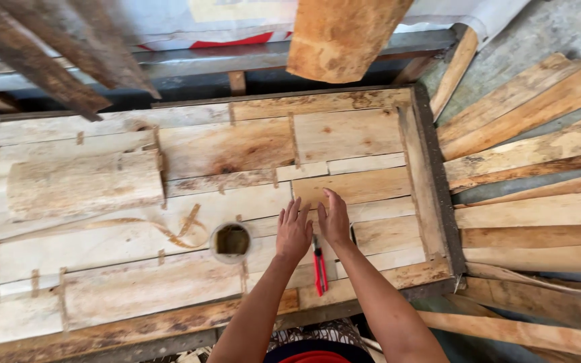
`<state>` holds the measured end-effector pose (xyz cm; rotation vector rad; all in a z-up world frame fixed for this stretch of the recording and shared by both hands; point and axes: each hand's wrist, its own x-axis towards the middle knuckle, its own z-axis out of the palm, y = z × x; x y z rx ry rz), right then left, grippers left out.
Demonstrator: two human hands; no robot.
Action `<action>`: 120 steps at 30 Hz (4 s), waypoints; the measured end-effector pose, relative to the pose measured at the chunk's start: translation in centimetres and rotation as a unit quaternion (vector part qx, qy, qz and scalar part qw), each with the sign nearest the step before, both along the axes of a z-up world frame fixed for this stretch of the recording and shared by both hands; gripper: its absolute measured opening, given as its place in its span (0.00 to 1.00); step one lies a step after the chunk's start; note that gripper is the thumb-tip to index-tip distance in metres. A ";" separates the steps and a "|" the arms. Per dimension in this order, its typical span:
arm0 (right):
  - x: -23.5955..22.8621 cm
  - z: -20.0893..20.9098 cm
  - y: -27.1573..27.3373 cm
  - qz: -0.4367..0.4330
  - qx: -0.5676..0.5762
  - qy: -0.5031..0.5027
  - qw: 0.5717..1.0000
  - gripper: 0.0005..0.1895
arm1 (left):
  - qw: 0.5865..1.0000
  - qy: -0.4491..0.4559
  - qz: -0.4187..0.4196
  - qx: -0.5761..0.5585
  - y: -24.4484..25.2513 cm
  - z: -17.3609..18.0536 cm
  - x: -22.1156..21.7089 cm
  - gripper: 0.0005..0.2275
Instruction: Applying thin strips of bark or wood veneer to a wooden surface using adhesive.
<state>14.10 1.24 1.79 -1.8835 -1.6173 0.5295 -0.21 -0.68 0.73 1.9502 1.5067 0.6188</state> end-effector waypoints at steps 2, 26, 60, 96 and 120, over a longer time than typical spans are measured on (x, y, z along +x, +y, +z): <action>2.9 -0.7 1.3 0.007 0.002 -0.007 1.000 0.24 | 1.000 0.016 -0.004 -0.017 2.0 -1.1 2.7 0.24; 9.8 -3.3 6.8 0.137 -0.039 -0.036 0.989 0.32 | 0.970 0.228 -0.039 -0.070 9.3 -5.4 9.3 0.28; 11.6 -3.1 18.4 0.225 -0.159 -0.007 0.961 0.06 | 0.918 0.340 -0.123 -0.166 11.3 -1.5 10.0 0.33; 12.5 -4.0 15.7 0.221 -0.058 0.073 0.971 0.05 | 0.944 0.280 -0.138 -0.108 8.9 -3.7 8.5 0.32; 13.9 -6.2 12.5 0.106 -0.071 0.173 0.977 0.06 | 0.950 0.253 -0.124 -0.135 8.9 -2.6 8.3 0.30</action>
